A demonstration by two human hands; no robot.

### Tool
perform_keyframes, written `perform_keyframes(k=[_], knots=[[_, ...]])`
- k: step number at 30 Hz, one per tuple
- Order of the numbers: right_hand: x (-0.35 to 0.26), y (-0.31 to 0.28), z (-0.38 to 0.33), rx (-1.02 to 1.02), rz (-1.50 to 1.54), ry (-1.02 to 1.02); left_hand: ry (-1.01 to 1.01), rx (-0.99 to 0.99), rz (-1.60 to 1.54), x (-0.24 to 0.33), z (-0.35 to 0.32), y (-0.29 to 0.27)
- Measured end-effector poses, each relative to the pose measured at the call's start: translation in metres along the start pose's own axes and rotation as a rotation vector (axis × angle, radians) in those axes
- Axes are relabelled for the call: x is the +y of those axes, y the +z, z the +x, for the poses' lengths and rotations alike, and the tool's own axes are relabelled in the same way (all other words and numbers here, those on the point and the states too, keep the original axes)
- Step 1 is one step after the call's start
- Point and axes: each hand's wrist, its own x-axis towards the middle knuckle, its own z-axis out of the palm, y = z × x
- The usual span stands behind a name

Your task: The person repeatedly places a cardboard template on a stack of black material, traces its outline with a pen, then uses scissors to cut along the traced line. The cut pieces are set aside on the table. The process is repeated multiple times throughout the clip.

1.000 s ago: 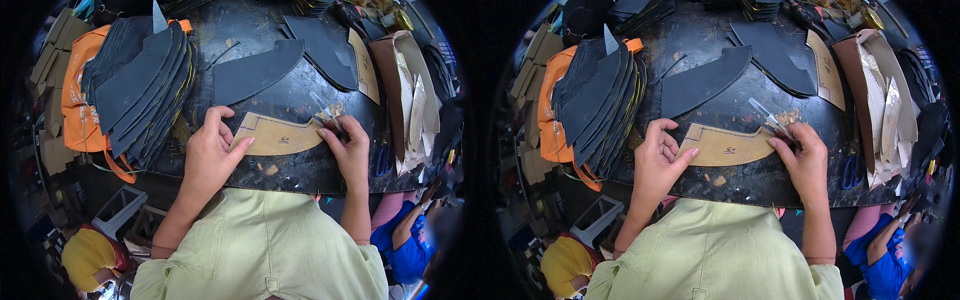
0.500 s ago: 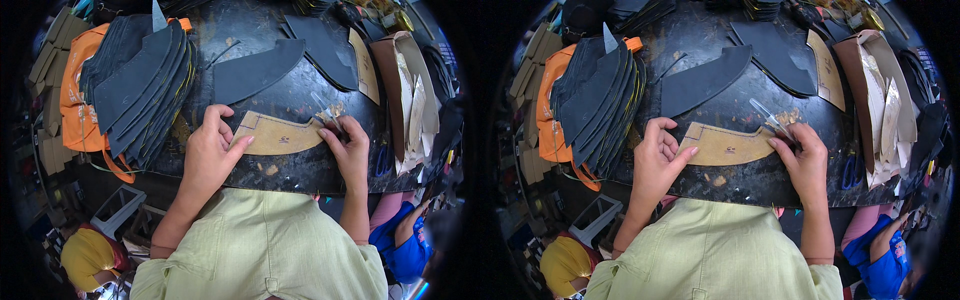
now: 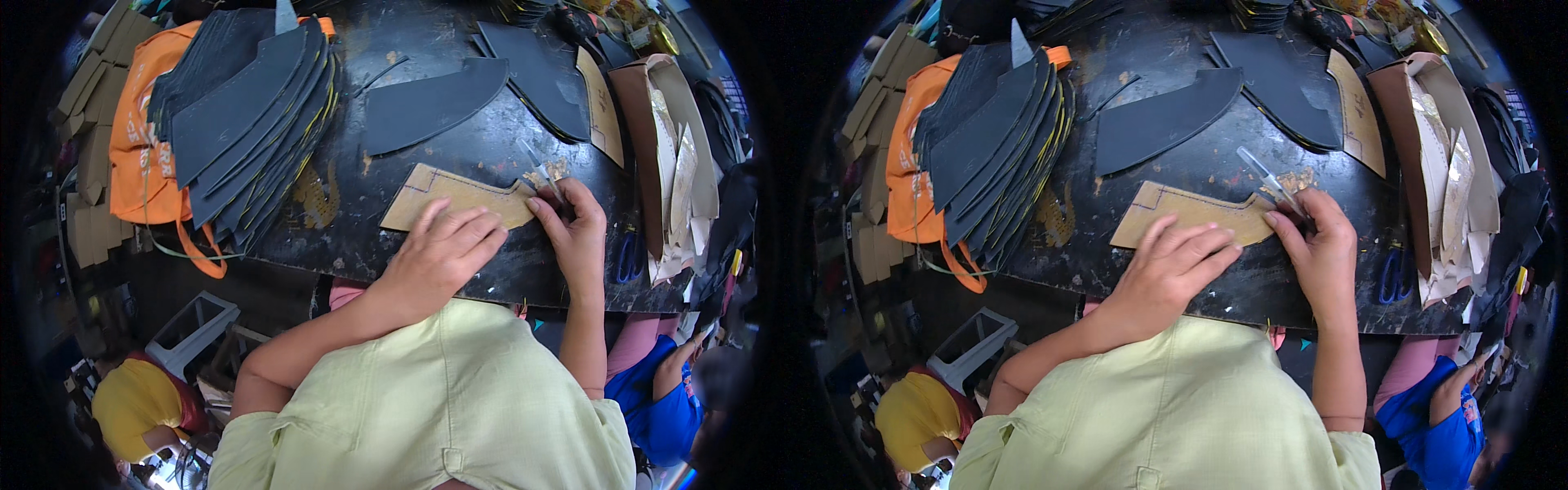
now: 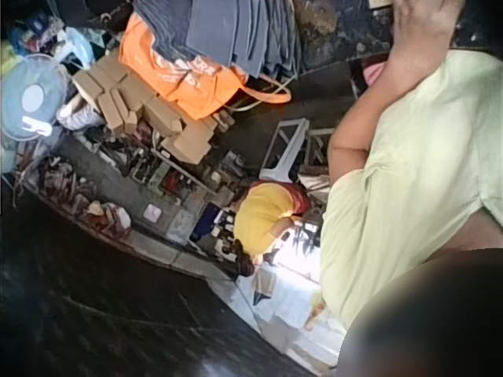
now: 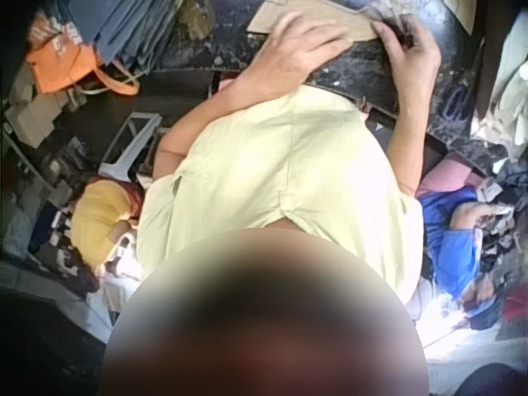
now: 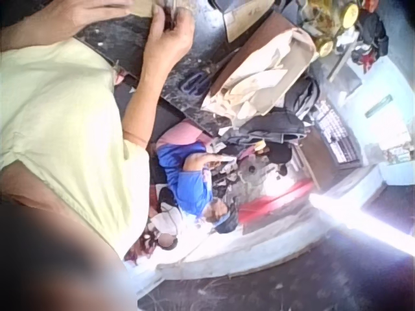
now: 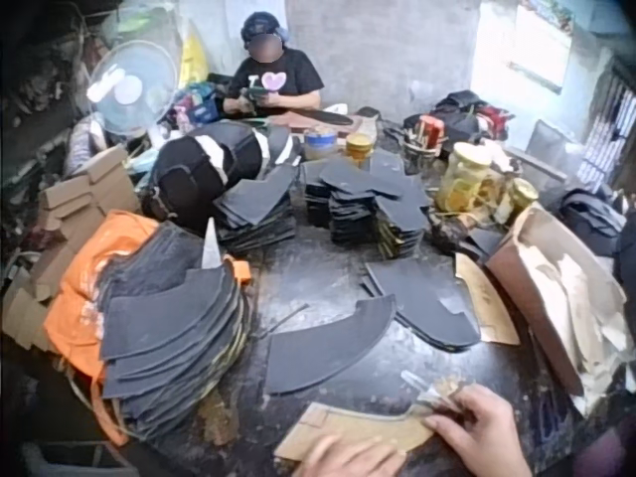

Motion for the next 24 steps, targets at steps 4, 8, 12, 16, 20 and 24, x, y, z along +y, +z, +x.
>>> perform_keyframes(k=[4, 8, 12, 16, 20, 24], knots=[[0.0035, 0.0011, 0.0001, 0.002, -0.004, 0.006, 0.006, -0.016, -0.033, -0.0013, -0.0049, 0.0108], [0.0082, 0.0041, -0.0009, 0.033, 0.09, 0.001, -0.006, -0.039, 0.023, 0.001, -0.0048, 0.0093], [0.0094, 0.005, -0.0011, 0.059, 0.036, -0.041, -0.017, -0.029, 0.056, 0.0038, -0.0011, 0.0102], [0.0054, 0.0006, -0.0024, 0.02, -0.042, -0.01, -0.027, -0.038, 0.074, 0.0054, -0.0012, 0.009], [0.0037, 0.0007, -0.0035, 0.009, -0.063, 0.0, -0.027, -0.062, 0.067, 0.0053, -0.0014, 0.0067], [0.0052, -0.0008, -0.0004, 0.041, -0.063, -0.111, -0.029, -0.074, 0.067, 0.0059, -0.0005, 0.0069]])
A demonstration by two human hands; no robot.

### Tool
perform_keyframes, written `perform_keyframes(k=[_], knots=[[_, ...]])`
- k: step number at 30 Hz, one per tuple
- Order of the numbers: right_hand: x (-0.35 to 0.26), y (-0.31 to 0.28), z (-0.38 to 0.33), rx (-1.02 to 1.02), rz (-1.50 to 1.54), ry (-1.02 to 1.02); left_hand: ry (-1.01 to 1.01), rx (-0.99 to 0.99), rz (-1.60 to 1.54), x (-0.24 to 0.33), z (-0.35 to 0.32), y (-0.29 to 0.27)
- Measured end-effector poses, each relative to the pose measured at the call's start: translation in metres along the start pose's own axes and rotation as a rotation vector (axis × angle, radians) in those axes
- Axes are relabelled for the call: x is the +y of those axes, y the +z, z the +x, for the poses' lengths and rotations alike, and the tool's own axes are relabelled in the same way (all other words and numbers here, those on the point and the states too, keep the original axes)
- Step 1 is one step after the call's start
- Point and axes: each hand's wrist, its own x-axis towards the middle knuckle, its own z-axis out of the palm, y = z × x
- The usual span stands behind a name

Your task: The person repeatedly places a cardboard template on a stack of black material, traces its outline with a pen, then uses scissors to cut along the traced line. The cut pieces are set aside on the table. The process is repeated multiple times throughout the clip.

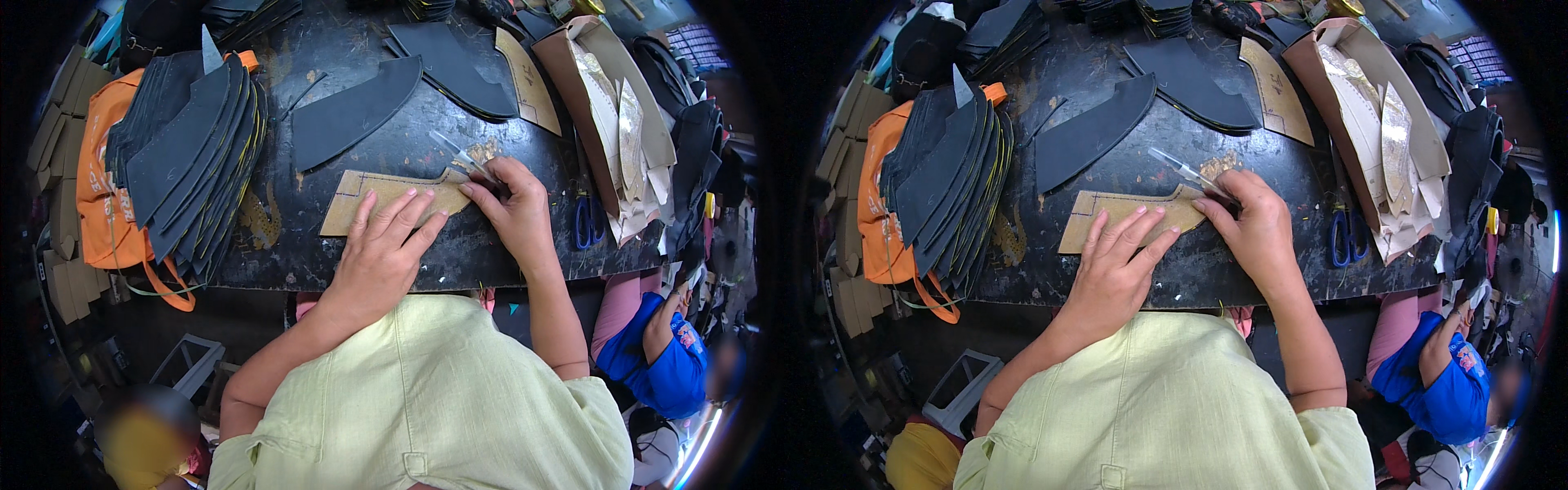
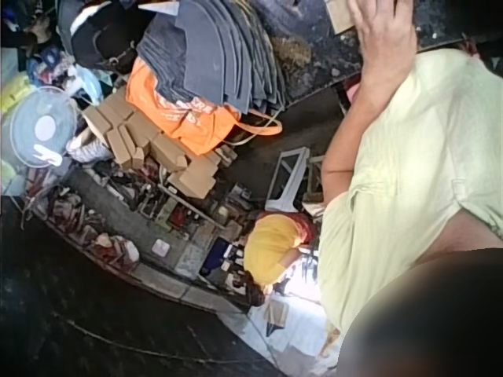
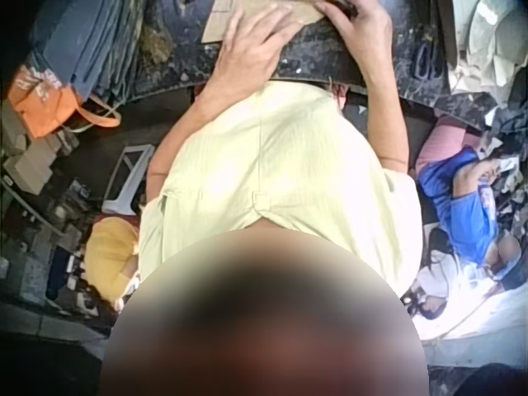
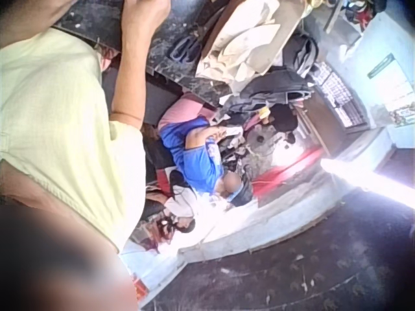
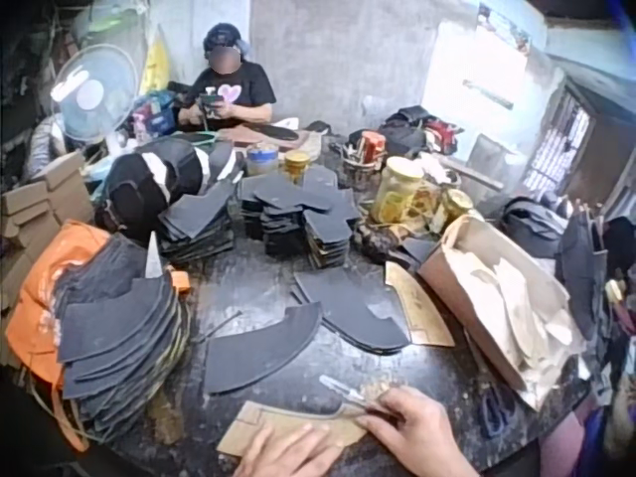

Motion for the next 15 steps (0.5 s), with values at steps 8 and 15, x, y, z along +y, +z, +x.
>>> perform_keyframes(k=[8, 15], knots=[[-0.014, -0.026, 0.004, 0.01, 0.644, 0.237, 0.024, 0.033, 0.054, 0.001, 0.0, 0.002], [-0.026, -0.005, 0.011, -0.113, 0.237, -0.063, -0.005, 0.001, 0.016, 0.0, -0.001, 0.001]])
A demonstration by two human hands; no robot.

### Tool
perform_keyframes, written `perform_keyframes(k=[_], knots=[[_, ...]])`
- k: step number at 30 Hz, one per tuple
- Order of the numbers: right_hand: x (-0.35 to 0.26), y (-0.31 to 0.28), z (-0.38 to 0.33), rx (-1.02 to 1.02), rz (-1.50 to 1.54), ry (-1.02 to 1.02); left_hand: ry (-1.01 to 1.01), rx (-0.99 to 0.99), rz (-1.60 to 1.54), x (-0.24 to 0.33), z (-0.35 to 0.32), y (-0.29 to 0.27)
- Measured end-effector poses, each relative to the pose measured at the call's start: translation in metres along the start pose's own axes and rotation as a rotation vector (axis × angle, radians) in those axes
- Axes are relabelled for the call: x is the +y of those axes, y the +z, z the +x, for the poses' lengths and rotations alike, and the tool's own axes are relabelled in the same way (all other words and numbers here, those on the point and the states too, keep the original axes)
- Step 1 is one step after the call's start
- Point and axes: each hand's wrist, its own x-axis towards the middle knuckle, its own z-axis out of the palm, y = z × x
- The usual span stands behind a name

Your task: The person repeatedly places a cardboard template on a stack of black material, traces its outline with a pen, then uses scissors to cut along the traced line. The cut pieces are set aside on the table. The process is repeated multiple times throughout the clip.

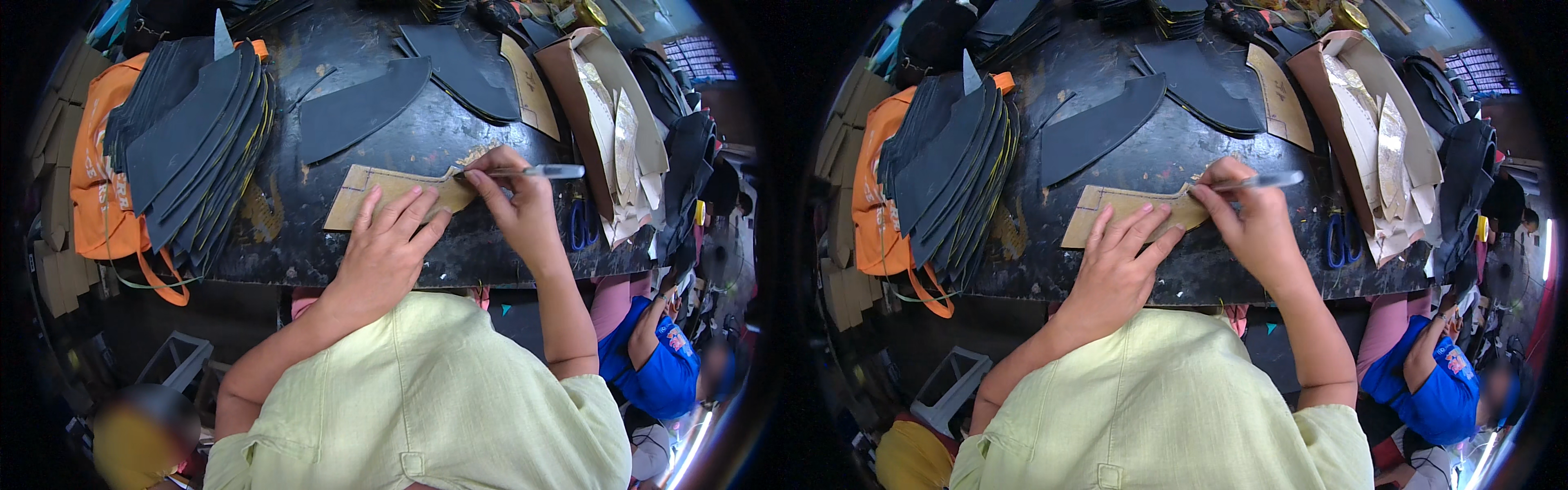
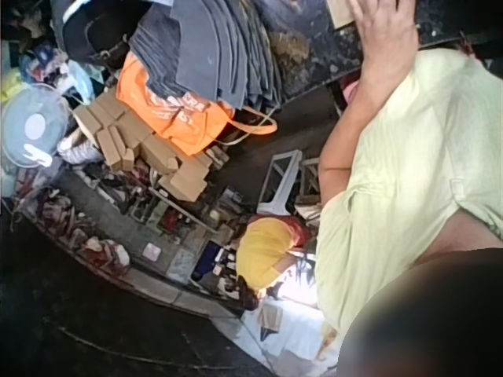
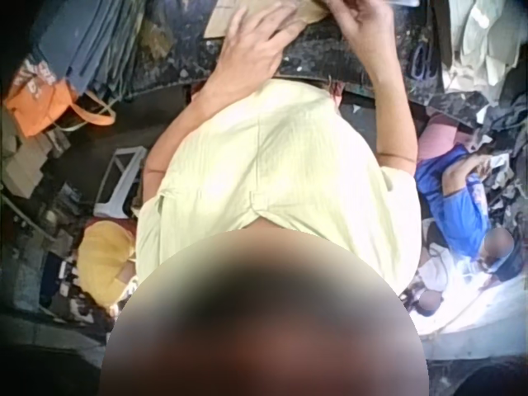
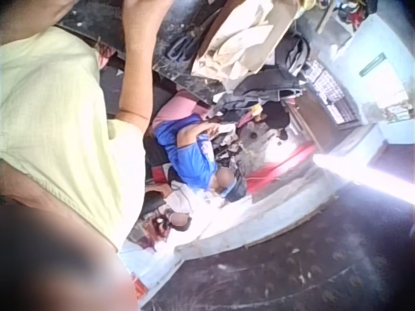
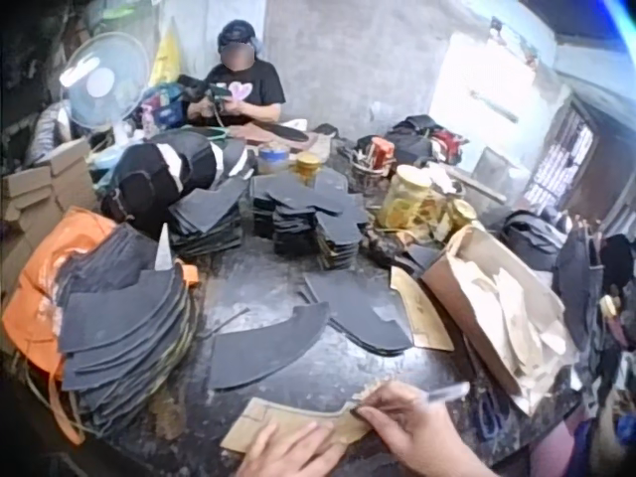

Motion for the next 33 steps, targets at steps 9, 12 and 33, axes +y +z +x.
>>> perform_keyframes(k=[9, 12, 33], knots=[[0.01, 0.005, 0.008, 0.017, 0.066, -0.025, 0.015, 0.022, -0.006, 0.0, 0.0, 0.0], [0.008, 0.001, 0.01, 0.008, 0.232, 0.239, 0.02, 0.015, 0.017, -0.001, 0.0, 0.001], [0.005, 0.011, 0.008, -0.052, 0.444, 0.264, 0.027, 0.064, 0.025, -0.001, 0.0, 0.004]])
